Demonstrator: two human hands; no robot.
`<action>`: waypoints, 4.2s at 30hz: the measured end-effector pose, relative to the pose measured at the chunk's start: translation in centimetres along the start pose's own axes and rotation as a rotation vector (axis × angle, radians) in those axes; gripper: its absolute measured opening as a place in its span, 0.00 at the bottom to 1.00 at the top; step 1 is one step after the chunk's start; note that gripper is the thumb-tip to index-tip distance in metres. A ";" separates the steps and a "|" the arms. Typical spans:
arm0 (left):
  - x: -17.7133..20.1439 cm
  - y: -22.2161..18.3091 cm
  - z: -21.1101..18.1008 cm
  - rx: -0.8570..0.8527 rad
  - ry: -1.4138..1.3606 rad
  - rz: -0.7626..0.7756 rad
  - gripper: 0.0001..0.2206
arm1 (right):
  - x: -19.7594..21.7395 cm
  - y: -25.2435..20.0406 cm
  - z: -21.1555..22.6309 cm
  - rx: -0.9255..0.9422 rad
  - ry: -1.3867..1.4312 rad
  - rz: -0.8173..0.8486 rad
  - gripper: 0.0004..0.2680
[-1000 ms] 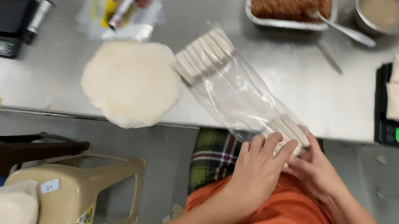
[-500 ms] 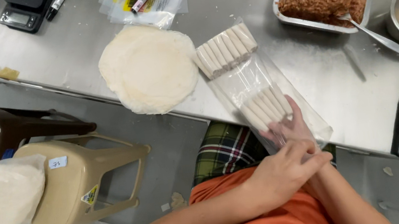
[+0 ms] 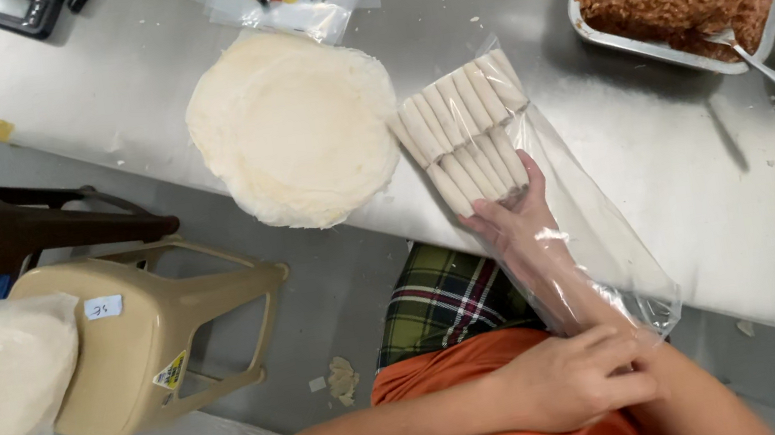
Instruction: The person picks up spring rolls, places them onto a scale to weigh them, and then puts them into plastic bags by hand.
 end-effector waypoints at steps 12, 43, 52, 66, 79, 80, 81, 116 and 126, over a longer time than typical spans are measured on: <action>18.4 8.8 27.6 0.330 0.660 -0.091 0.13 | -2.0 0.6 5.0 0.016 -1.222 0.116 0.31; 10.6 -4.2 20.1 1.325 -0.035 -0.093 0.16 | -0.7 4.7 7.4 0.118 -1.614 0.203 0.49; -3.6 -9.0 17.4 1.300 -0.742 0.052 0.13 | -0.9 4.0 7.6 0.221 -1.626 0.200 0.39; -1.4 -7.1 16.2 1.220 -0.674 0.099 0.15 | -1.4 3.6 8.1 0.280 -1.645 0.138 0.44; 12.5 4.4 12.5 0.783 -0.351 0.589 0.16 | 16.4 -9.5 7.6 0.193 -1.234 0.557 0.15; 13.2 5.0 13.5 0.772 -0.320 0.562 0.16 | 17.4 -12.5 9.2 0.200 -1.101 0.723 0.12; 12.0 6.1 13.6 0.739 -0.333 0.603 0.16 | 21.0 -12.4 11.4 0.206 -1.090 0.670 0.12; -20.6 23.0 9.0 0.712 -1.049 0.650 0.21 | 37.1 -7.6 12.4 0.596 0.692 -0.089 0.29; -14.0 17.2 12.0 0.890 -1.034 0.002 0.18 | 27.7 -8.3 11.2 0.405 0.850 0.193 0.24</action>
Point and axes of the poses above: each hand's wrist, its own y-axis towards the middle knuckle, its own x-axis out of the back of the hand, z = x × y, the point moved 10 cm from there along y, towards the middle knuckle, and after that the axes turned 10 degrees about -z, right-handed, at the moved point
